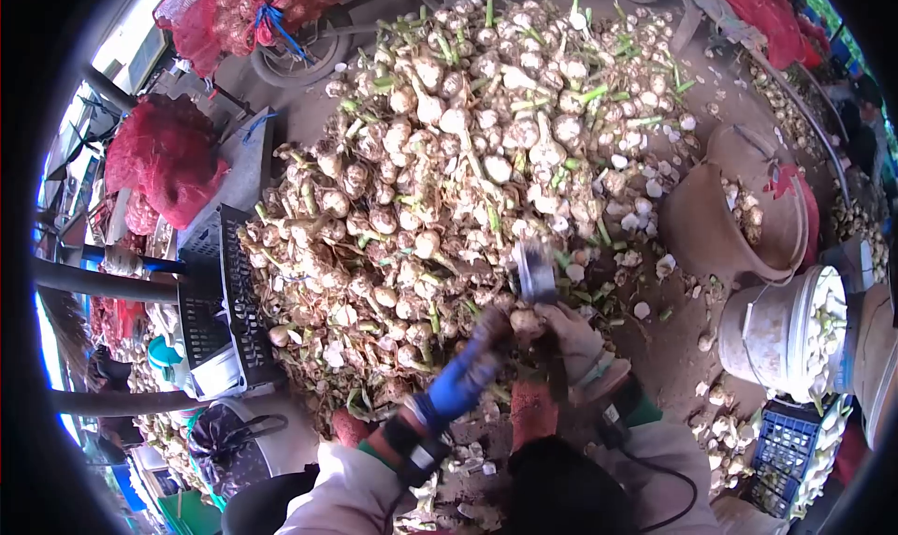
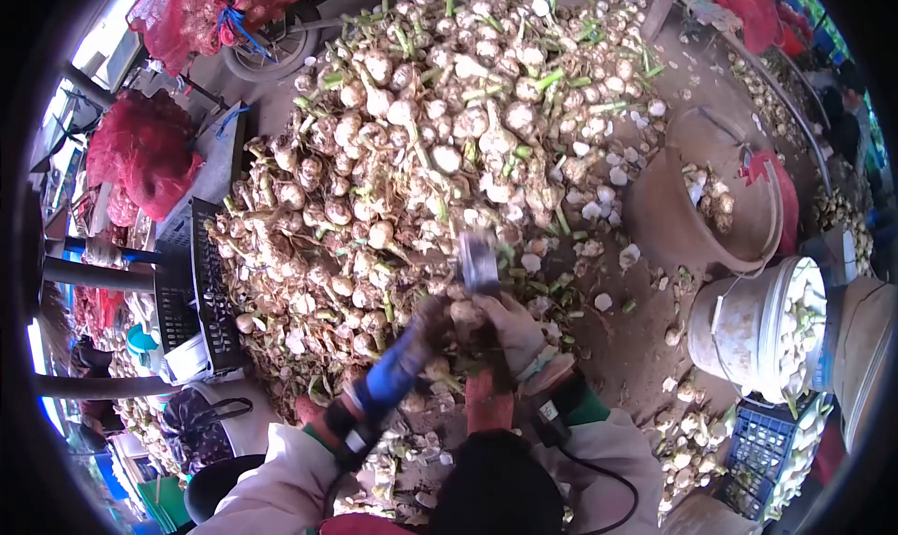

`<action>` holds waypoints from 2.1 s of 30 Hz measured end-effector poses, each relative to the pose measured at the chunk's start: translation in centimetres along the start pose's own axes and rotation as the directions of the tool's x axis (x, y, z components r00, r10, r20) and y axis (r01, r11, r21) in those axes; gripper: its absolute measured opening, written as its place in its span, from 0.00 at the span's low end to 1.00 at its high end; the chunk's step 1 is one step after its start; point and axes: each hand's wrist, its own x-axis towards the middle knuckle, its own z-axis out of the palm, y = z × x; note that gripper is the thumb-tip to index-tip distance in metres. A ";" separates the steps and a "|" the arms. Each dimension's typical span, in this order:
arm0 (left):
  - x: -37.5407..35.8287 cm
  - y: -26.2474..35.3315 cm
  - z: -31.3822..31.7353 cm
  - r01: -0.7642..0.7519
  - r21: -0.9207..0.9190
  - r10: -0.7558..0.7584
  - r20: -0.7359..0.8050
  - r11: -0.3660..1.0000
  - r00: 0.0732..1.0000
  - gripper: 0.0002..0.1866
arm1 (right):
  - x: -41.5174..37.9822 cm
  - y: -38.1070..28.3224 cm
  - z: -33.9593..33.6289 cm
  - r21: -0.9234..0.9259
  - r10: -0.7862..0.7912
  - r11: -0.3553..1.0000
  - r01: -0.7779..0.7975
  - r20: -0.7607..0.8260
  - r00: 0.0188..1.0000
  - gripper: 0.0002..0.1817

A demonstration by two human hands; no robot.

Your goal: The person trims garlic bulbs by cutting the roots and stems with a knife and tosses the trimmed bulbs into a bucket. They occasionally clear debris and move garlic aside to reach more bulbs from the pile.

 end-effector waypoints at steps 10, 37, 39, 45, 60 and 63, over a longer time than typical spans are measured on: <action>2.9 -1.1 0.9 0.022 0.319 0.110 -0.390 0.947 0.914 0.20 | 1.1 -3.3 -2.2 -0.918 -0.698 -0.387 0.084 0.352 0.624 0.07; 7.7 2.3 -15.0 -0.139 0.864 0.155 0.241 -0.483 0.958 0.10 | -2.1 0.6 -10.1 -0.899 -0.585 0.415 0.139 -0.146 0.798 0.09; 8.0 3.5 -13.6 0.040 0.799 0.028 -0.029 -0.600 0.999 0.10 | -1.3 1.4 -8.6 -0.875 -0.521 0.466 0.135 -0.148 0.841 0.11; 2.6 -1.0 0.3 0.060 0.526 0.093 -0.259 0.848 0.962 0.11 | 1.1 2.2 -1.6 -0.397 -0.257 0.905 0.153 -0.222 0.941 0.14; 2.2 -5.0 -3.1 0.252 0.692 0.024 -0.362 0.676 0.932 0.20 | -4.3 -2.6 4.2 -0.761 -0.481 -0.559 0.328 0.620 0.620 0.11; 2.2 -11.1 -6.0 0.005 0.986 0.156 -0.031 0.168 0.987 0.15 | -3.9 -0.2 5.1 -0.479 -0.315 -0.823 0.304 0.832 0.457 0.08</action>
